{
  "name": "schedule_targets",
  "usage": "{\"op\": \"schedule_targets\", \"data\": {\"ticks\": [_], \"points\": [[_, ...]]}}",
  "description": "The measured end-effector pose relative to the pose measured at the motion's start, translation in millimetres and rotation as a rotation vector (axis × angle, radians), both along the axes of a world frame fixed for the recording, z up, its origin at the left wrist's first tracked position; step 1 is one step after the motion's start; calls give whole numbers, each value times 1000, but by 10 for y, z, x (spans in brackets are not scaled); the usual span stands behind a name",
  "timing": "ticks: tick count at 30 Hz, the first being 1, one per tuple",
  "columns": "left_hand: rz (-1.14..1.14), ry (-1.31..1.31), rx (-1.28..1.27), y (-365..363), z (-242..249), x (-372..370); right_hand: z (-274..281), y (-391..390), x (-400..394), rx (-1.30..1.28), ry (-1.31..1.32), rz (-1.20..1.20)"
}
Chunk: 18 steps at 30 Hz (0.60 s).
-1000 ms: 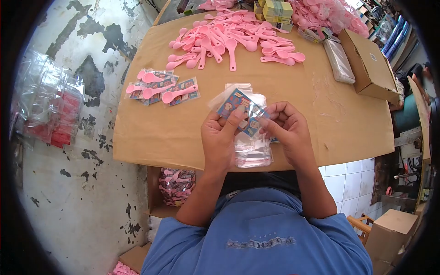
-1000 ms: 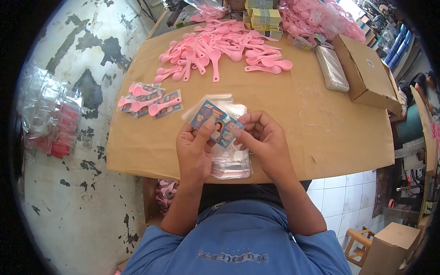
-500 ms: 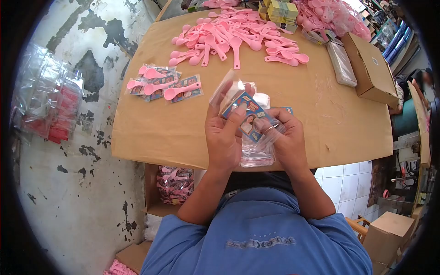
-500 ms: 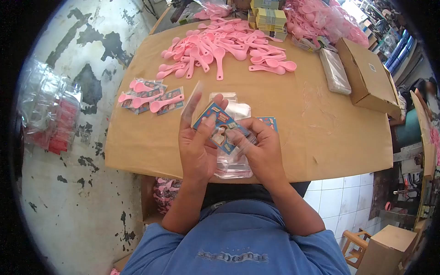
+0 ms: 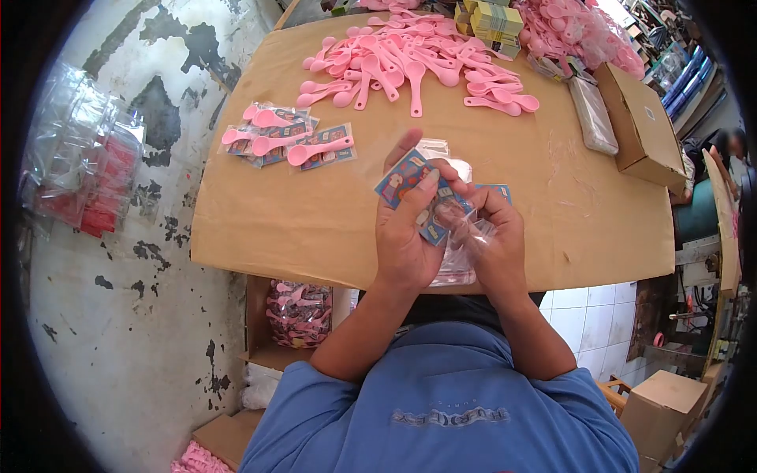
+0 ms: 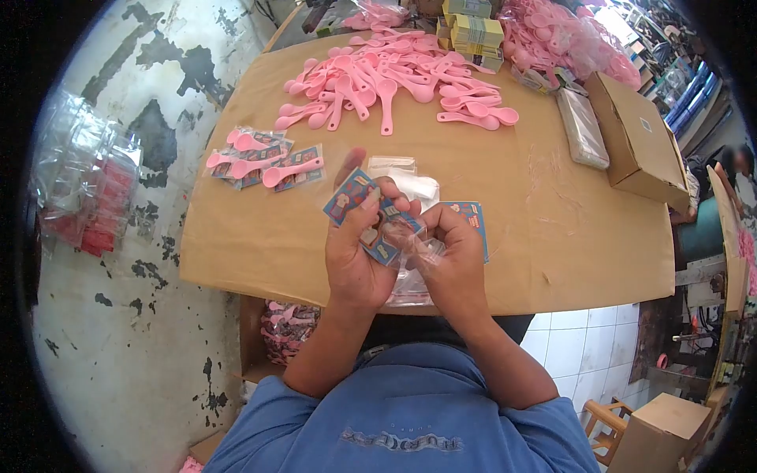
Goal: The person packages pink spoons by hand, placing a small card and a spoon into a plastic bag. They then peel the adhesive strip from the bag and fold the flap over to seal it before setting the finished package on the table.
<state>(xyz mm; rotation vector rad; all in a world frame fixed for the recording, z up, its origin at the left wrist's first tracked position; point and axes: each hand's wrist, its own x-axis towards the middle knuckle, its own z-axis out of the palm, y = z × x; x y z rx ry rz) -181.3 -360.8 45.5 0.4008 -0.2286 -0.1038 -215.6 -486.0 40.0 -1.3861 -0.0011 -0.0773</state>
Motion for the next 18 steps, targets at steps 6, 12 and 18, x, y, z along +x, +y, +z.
{"op": "schedule_targets", "data": {"ticks": [6, 12, 18], "points": [[67, 80, 54, 47, 68, -3, 141, 70, -6, -315, -206, -198], [170, 289, -34, 313, -130, 172, 315, -217, 57, -786, -734, 70], [249, 264, -100, 742, -198, 218, 676, -668, 695, -931, -419, 53]]}}
